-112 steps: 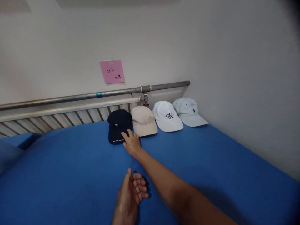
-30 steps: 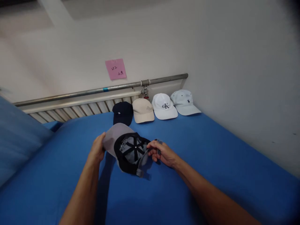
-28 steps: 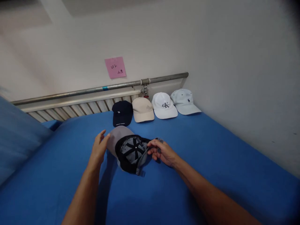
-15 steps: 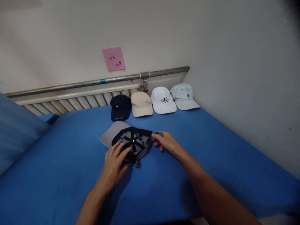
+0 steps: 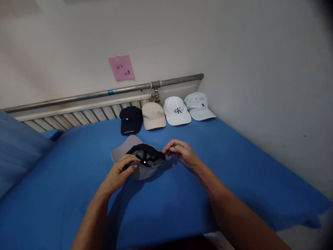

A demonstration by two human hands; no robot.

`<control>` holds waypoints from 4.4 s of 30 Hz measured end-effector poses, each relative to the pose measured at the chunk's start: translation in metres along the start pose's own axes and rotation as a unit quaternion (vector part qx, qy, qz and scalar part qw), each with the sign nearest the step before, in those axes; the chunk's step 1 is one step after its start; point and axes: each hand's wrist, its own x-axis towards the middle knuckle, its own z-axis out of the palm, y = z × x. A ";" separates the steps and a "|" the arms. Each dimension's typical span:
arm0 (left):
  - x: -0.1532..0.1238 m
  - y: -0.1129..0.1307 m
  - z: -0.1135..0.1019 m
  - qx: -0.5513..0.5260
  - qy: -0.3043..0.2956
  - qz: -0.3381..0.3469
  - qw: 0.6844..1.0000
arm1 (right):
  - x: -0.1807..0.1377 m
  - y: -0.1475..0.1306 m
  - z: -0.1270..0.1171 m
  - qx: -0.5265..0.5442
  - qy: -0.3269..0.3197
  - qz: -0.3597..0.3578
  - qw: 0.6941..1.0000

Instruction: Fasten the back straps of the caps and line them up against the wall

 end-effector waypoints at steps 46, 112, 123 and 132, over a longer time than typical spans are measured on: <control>0.040 -0.012 0.009 -0.204 -0.213 -0.073 0.953 | -0.013 0.002 0.038 0.043 -0.087 0.037 0.995; 0.025 -0.022 0.015 -0.209 -0.249 -0.099 0.941 | -0.003 0.020 0.048 0.065 -0.120 0.240 0.961; 0.028 -0.025 0.017 -0.190 -0.254 -0.108 0.942 | -0.005 0.015 0.047 0.003 -0.089 0.194 0.977; 0.028 -0.021 0.018 -0.194 -0.262 -0.108 0.939 | -0.006 0.011 0.050 -0.029 -0.085 0.182 0.979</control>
